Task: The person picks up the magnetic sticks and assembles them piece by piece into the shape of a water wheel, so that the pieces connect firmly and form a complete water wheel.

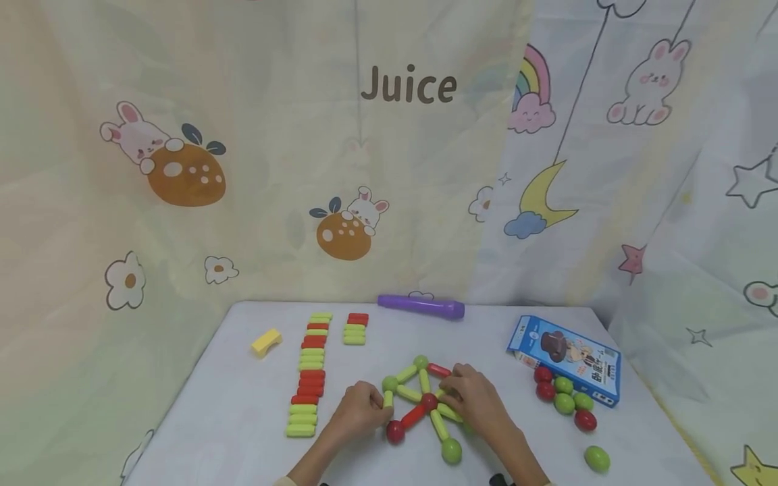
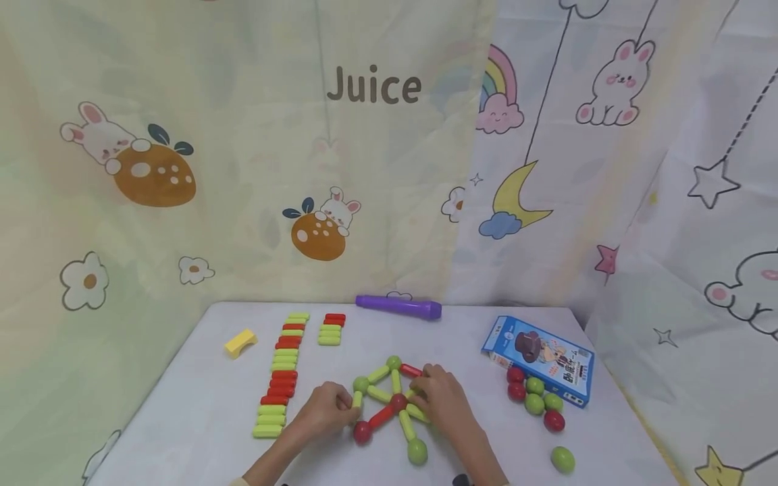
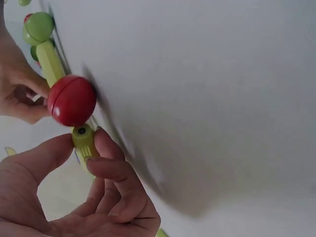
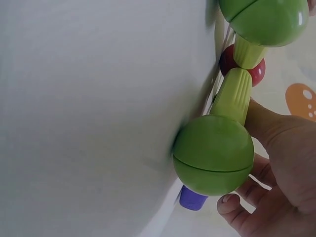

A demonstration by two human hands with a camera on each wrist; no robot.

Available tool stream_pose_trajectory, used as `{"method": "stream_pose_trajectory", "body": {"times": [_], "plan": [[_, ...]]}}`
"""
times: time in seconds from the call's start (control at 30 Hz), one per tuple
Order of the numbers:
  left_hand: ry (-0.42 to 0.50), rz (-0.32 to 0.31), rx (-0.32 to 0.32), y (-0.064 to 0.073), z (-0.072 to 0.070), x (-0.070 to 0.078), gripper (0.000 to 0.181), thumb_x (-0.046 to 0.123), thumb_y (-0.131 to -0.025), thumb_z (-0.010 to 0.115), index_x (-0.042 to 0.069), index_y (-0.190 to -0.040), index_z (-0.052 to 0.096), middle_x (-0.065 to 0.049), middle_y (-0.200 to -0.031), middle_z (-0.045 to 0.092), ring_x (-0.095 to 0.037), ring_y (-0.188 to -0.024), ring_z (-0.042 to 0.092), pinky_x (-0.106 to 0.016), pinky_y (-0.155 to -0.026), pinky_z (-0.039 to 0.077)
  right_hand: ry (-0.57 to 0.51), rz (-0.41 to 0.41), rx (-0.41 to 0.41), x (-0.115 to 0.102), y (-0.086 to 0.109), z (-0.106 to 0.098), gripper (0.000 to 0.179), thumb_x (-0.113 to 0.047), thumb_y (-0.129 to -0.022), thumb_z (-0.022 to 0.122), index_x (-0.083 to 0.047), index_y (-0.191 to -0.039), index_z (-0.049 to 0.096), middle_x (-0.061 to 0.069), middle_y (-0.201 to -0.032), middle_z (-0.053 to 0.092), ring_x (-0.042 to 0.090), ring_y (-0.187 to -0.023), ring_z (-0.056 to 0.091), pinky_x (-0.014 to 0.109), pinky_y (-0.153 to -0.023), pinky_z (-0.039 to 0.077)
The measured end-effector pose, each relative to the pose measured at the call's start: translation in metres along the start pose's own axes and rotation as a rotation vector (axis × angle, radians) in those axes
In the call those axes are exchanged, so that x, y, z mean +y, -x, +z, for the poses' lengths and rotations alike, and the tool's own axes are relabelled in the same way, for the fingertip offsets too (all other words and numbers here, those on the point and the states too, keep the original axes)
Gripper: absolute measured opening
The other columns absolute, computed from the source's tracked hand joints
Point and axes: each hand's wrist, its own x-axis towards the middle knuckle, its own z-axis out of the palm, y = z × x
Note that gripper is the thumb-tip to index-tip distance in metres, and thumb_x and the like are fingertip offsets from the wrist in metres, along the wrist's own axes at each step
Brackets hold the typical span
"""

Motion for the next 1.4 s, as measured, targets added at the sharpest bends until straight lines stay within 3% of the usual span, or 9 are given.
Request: {"method": "stream_pose_trajectory", "body": {"times": [0.2, 0.43, 0.6, 0.73, 0.93, 1.07, 1.17, 1.3, 1.4], "plan": [[0.028, -0.037, 0.067, -0.004, 0.012, -0.003, 0.023, 0.018, -0.092, 0.085, 0.006, -0.087, 0.066, -0.005, -0.069, 0.063, -0.016, -0.063, 0.056, -0.028, -0.058, 0.044, -0.014, -0.001, -0.004, 0.0, 0.0, 0.002, 0.016, -0.022, -0.086, 0.092, -0.018, -0.1, 0.085, -0.014, -0.082, 0.053, 0.006, -0.075, 0.045, 0.023, -0.066, 0.044], [0.016, 0.014, 0.11, -0.005, 0.018, -0.003, 0.032, 0.024, -0.089, 0.09, 0.008, -0.092, 0.062, -0.004, -0.069, 0.061, -0.016, -0.062, 0.056, -0.027, -0.056, 0.043, -0.014, 0.003, 0.002, 0.0, 0.0, 0.0, 0.016, -0.021, -0.086, 0.092, -0.018, -0.1, 0.085, -0.014, -0.082, 0.054, 0.007, -0.075, 0.045, 0.023, -0.066, 0.043], [-0.085, 0.053, 0.021, -0.001, 0.015, -0.001, 0.059, 0.035, -0.08, 0.097, 0.01, -0.115, 0.056, -0.003, -0.074, 0.06, -0.018, -0.064, 0.056, -0.029, -0.056, 0.041, -0.012, 0.007, 0.003, 0.0, 0.0, -0.004, 0.017, -0.021, -0.086, 0.092, -0.018, -0.101, 0.085, -0.014, -0.082, 0.054, 0.006, -0.075, 0.045, 0.023, -0.066, 0.043], [-0.143, 0.12, -0.021, -0.002, 0.011, 0.004, 0.067, 0.027, -0.076, 0.1, 0.01, -0.123, 0.054, -0.002, -0.075, 0.06, -0.019, -0.065, 0.057, -0.029, -0.056, 0.044, -0.03, 0.017, -0.015, 0.0, 0.002, -0.01, 0.018, -0.022, -0.086, 0.092, -0.017, -0.102, 0.085, -0.013, -0.082, 0.053, 0.007, -0.076, 0.045, 0.023, -0.066, 0.042], [-0.167, 0.175, 0.092, -0.015, -0.003, 0.003, 0.048, 0.014, -0.083, 0.094, 0.005, -0.119, 0.062, -0.004, -0.093, 0.065, -0.02, -0.08, 0.057, -0.033, -0.067, 0.051, -0.093, 0.058, -0.02, 0.01, 0.013, -0.017, 0.019, -0.018, -0.087, 0.092, -0.02, -0.105, 0.086, -0.01, -0.096, 0.054, 0.011, -0.091, 0.048, 0.027, -0.077, 0.052], [-0.083, 0.127, 0.15, -0.025, -0.017, -0.004, 0.045, 0.019, -0.089, 0.09, 0.005, -0.123, 0.065, -0.009, -0.113, 0.065, -0.023, -0.096, 0.058, -0.038, -0.077, 0.057, -0.174, 0.052, -0.012, 0.023, 0.019, -0.017, 0.025, -0.018, -0.089, 0.09, -0.021, -0.112, 0.084, -0.009, -0.107, 0.058, 0.011, -0.098, 0.053, 0.032, -0.087, 0.057], [-0.031, 0.101, 0.227, -0.037, -0.028, -0.008, 0.048, 0.022, -0.095, 0.085, 0.006, -0.135, 0.064, -0.014, -0.131, 0.064, -0.031, -0.114, 0.061, -0.047, -0.09, 0.061, -0.259, 0.002, -0.057, 0.032, 0.022, -0.014, 0.021, -0.018, -0.092, 0.087, -0.018, -0.113, 0.083, -0.007, -0.105, 0.064, 0.01, -0.094, 0.058, 0.031, -0.084, 0.057], [-0.143, 0.125, 0.326, -0.058, -0.041, -0.009, 0.054, 0.017, -0.101, 0.076, 0.001, -0.149, 0.057, -0.02, -0.148, 0.059, -0.039, -0.137, 0.056, -0.056, -0.11, 0.052, -0.313, 0.005, -0.086, 0.036, 0.023, -0.014, 0.015, -0.018, -0.094, 0.084, -0.017, -0.109, 0.083, -0.008, -0.101, 0.065, 0.006, -0.088, 0.057, 0.027, -0.078, 0.054], [-0.297, 0.139, 0.353, -0.069, -0.046, -0.01, 0.054, 0.01, -0.1, 0.075, -0.005, -0.148, 0.057, -0.024, -0.142, 0.063, -0.042, -0.13, 0.059, -0.057, -0.107, 0.054, -0.317, 0.039, -0.094, 0.035, 0.023, -0.014, 0.015, -0.019, -0.094, 0.084, -0.017, -0.109, 0.084, -0.01, -0.099, 0.065, 0.004, -0.085, 0.055, 0.025, -0.075, 0.053]]}}
